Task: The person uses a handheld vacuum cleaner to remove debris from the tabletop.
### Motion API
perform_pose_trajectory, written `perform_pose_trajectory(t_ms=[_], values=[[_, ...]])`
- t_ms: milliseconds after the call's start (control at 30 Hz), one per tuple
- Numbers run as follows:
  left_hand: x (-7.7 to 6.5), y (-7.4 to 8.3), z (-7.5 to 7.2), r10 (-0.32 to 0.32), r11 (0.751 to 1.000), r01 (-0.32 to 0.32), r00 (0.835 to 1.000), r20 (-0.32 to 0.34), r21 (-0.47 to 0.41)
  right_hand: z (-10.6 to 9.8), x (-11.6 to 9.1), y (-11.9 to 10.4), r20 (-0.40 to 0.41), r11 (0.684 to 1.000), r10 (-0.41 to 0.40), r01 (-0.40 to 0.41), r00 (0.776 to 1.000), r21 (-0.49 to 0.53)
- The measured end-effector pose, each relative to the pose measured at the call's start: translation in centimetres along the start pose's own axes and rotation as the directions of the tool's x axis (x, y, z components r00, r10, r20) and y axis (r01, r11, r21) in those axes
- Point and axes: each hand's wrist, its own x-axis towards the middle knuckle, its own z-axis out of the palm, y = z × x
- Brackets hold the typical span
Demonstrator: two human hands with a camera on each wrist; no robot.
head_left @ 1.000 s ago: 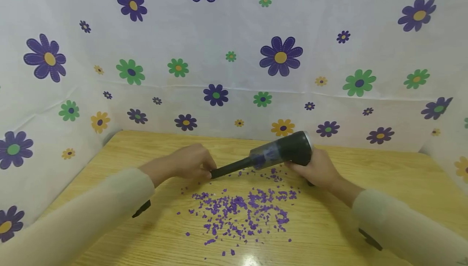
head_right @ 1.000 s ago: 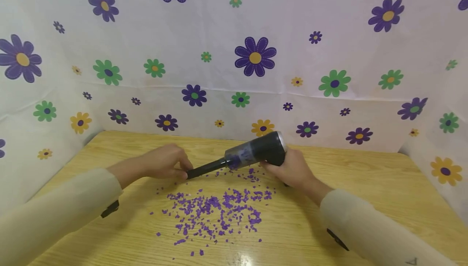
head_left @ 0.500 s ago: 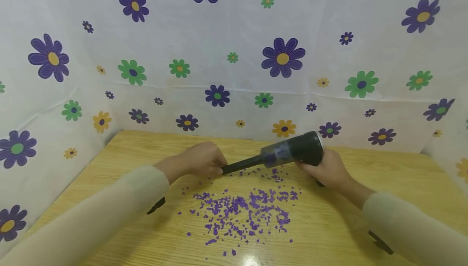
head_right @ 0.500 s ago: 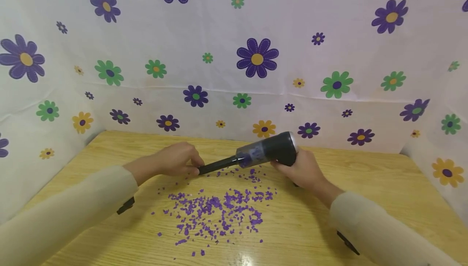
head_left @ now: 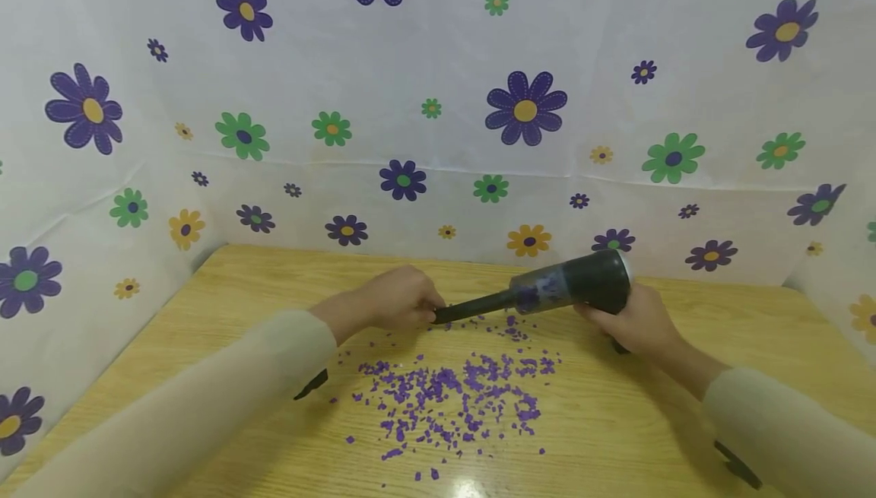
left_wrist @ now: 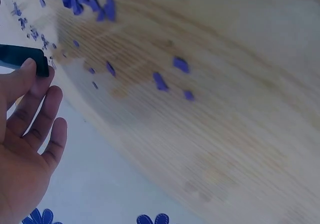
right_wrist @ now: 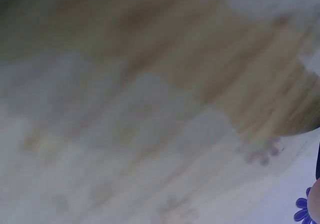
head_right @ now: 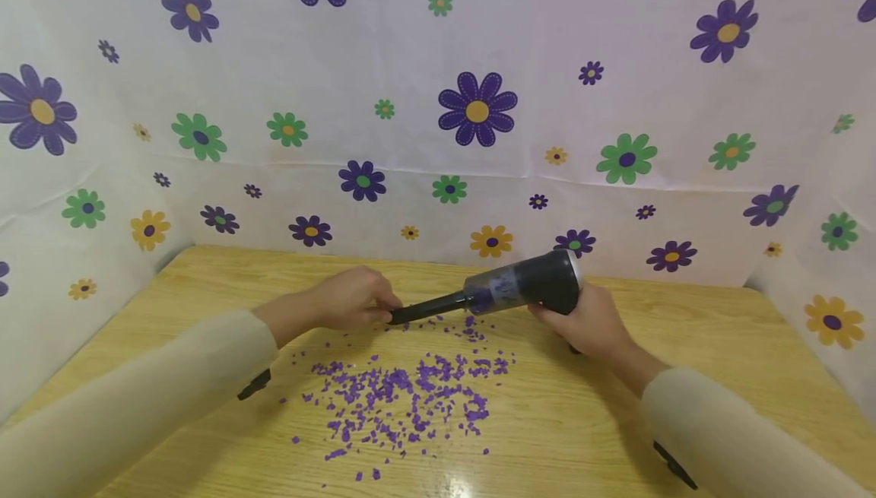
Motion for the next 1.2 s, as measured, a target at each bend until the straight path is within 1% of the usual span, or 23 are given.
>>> perform_pose_trajectory(t_ms=[100,200,400,633,733,1000,1067,1200], values=[[0.5,0.5,0.1,0.002,1.0,-0.002,1.0,0.01,-0.004,-0.4,-0.2,0.4,-0.004,1.0,0.009,-0.009,1.0,-0.019],[0.9,0.9,0.1,0.024,1.0,-0.024,1.0,0.012,0.002,-0.7,-0.5,1.0,-0.011,0.999,0.013,-0.014,1.0,-0.038],[2.1,1.7,0.3,0.046,0.999,-0.046,0.999,0.025,0.025,-1.6,-1.1,1.8,-0.018,1.0,0.015,-0.015,1.0,-0.028],[3.7,2.9,0.6,0.023,0.998,-0.026,0.999,0.047,0.051,-2.7,-1.9,3.1,-0.054,0.998,0.016,-0.019,0.998,-0.054],[4.3,3.5,0.8,0.018,0.997,-0.022,0.998,0.055,0.08,-3.3,-2.4,3.6,-0.067,0.999,0.018,-0.021,0.998,-0.049],[5.7,5.4,0.4,-0.018,0.995,0.007,0.994,0.111,0.104,-4.9,-3.7,5.1,-0.117,0.997,0.038,-0.046,0.992,-0.066],[6.1,5.8,0.4,-0.01,0.995,-0.002,0.993,0.118,0.105,-5.4,-4.0,5.6,-0.133,0.996,0.035,-0.046,0.991,-0.081],[6.7,6.6,0.5,0.036,0.995,-0.046,0.993,0.111,0.088,-6.2,-4.7,6.5,-0.169,0.993,0.032,-0.05,0.985,-0.107]])
